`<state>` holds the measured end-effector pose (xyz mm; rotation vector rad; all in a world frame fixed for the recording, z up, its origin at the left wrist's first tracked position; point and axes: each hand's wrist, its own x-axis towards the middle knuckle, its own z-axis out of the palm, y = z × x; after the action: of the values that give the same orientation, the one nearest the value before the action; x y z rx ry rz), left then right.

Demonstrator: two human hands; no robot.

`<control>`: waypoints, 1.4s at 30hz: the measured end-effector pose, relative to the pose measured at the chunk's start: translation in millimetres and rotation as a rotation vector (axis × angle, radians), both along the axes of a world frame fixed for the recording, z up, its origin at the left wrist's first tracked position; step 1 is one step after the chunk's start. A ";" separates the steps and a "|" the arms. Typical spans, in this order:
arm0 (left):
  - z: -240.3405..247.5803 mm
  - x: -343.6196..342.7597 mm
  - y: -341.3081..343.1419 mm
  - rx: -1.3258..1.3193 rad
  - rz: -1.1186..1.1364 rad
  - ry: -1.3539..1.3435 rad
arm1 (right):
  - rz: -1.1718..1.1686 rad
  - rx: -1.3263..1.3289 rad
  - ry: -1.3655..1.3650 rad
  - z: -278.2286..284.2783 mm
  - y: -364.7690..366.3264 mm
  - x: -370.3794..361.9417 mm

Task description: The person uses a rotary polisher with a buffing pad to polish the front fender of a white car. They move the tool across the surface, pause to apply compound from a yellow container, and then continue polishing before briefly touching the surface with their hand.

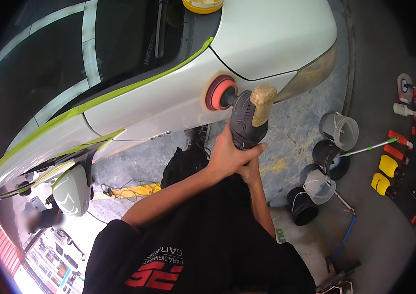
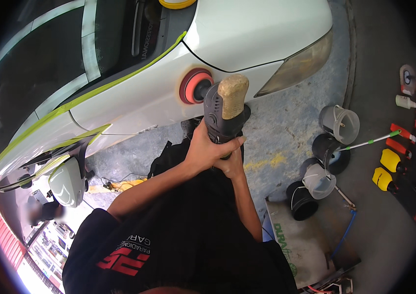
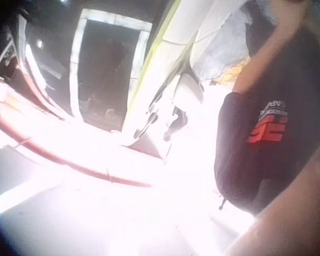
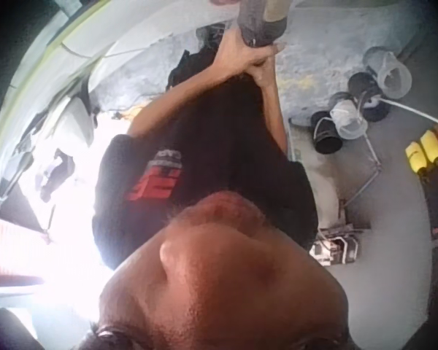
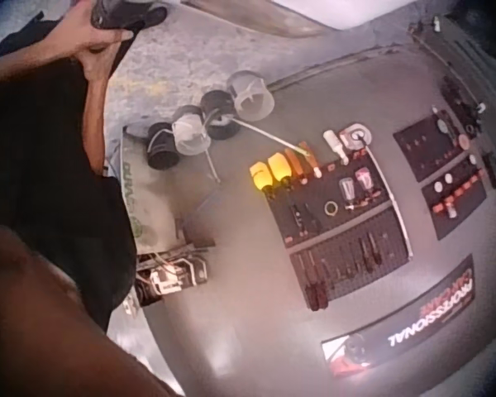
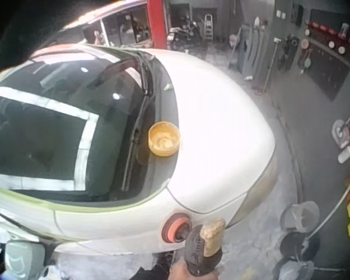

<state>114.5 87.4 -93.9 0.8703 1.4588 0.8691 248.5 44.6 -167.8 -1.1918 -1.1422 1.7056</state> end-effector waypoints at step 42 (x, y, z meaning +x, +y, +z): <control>21.8 -128.4 -72.3 0.128 0.029 0.109 | 0.140 0.220 -0.032 -38.5 -54.5 -106.3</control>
<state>-13.9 15.1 -72.1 1.0072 1.5264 0.9576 142.2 -9.9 -206.3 -1.0267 -1.4212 1.6184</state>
